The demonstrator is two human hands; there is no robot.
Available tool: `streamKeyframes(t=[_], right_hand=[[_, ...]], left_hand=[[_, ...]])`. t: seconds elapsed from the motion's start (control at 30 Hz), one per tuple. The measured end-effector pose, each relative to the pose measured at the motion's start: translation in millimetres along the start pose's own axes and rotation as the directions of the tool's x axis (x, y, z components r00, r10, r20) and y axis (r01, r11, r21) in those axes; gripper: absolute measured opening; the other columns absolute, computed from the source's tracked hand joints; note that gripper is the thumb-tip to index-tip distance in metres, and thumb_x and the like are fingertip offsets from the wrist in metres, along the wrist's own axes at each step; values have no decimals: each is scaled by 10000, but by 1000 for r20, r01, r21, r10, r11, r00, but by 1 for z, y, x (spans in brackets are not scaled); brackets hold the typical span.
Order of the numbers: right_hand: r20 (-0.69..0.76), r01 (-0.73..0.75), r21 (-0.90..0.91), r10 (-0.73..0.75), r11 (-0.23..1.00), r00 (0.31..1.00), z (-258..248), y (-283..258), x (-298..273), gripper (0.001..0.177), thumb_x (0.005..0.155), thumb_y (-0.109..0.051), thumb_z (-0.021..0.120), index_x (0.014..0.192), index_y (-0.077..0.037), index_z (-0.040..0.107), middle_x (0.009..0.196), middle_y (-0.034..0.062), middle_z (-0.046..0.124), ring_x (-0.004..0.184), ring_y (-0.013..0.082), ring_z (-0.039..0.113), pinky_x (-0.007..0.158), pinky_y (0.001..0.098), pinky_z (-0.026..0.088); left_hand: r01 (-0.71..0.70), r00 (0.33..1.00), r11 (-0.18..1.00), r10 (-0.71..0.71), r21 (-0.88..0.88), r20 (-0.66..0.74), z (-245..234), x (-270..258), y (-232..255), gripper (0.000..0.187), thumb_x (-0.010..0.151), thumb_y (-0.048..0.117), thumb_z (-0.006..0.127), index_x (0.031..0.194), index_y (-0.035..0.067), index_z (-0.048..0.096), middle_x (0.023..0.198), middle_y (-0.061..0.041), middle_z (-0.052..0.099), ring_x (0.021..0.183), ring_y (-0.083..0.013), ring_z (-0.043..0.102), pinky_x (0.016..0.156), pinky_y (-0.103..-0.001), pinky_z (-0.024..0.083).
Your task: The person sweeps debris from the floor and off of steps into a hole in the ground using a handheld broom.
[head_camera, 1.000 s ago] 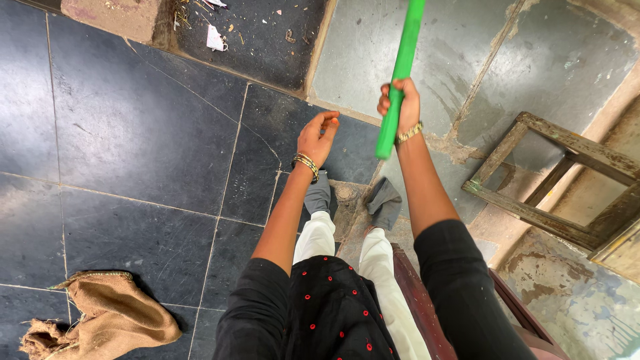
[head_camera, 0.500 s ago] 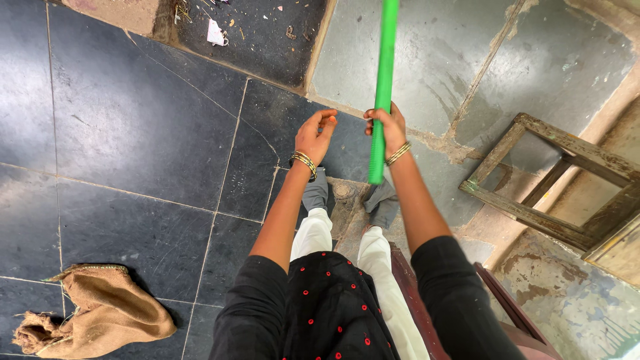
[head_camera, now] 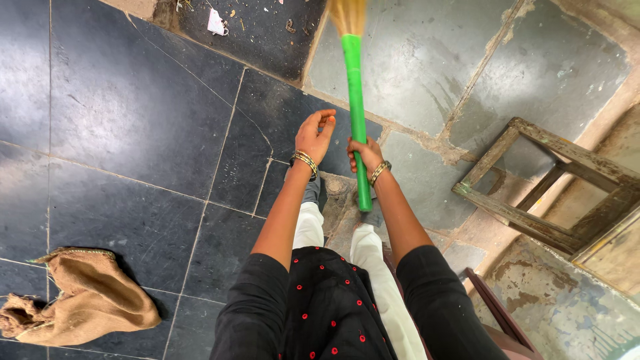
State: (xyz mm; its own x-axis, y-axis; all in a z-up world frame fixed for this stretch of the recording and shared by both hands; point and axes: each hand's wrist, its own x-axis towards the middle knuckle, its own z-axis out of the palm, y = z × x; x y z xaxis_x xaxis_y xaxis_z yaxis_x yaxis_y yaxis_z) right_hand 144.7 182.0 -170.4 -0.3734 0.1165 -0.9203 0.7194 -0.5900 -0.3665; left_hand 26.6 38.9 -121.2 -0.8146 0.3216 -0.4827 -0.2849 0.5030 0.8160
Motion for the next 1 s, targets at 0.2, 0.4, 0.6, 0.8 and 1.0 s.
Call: streamKeyframes(t=[0.2,0.4,0.6,0.8,1.0], right_hand=[[-110,279,-123,-292,953,950,-17,32,-25,523,766,-49,684,1280,-39,585,760,65,677,511,137,601,431,307,504],[-137,187,175,-164,967,977,-32,70,-45,455,830,-158,624,1243,-110,438,742,90,619,474,184,588,403,341,520],[2,-38,-139,39,990,999,-69,89,-64,347,794,-71,646,1078,-79,447,684,79,582,467,179,551,381,351,493],[103,116,-328,-86,938,991,-97,80,-105,452,747,-48,643,1170,-122,503,621,61,572,425,168,536,365,326,472],[-117,213,-348,-268,913,956,-92,149,-111,411,763,-53,647,1131,-24,466,639,91,567,426,201,535,344,363,458]], left_hand=[[19,1000,1000,-20,-19,-17,31,-39,1,277,978,315,643,1174,137,723,1101,-48,751,986,-151,725,791,-307,586],[63,993,998,-65,-21,-99,62,-79,7,276,962,304,645,1166,139,730,1090,-53,750,945,-165,730,794,-308,581],[48,985,996,-60,-80,-159,98,-119,-3,260,974,296,639,1160,135,721,1104,-48,750,942,-159,736,816,-312,578],[83,965,980,-124,-181,-229,127,-164,-18,269,955,276,642,1166,128,720,1102,-43,752,958,-150,735,834,-307,578],[103,945,961,-175,-257,-275,121,-211,-46,283,961,282,638,1181,121,713,1135,-44,738,972,-151,724,832,-307,576]])
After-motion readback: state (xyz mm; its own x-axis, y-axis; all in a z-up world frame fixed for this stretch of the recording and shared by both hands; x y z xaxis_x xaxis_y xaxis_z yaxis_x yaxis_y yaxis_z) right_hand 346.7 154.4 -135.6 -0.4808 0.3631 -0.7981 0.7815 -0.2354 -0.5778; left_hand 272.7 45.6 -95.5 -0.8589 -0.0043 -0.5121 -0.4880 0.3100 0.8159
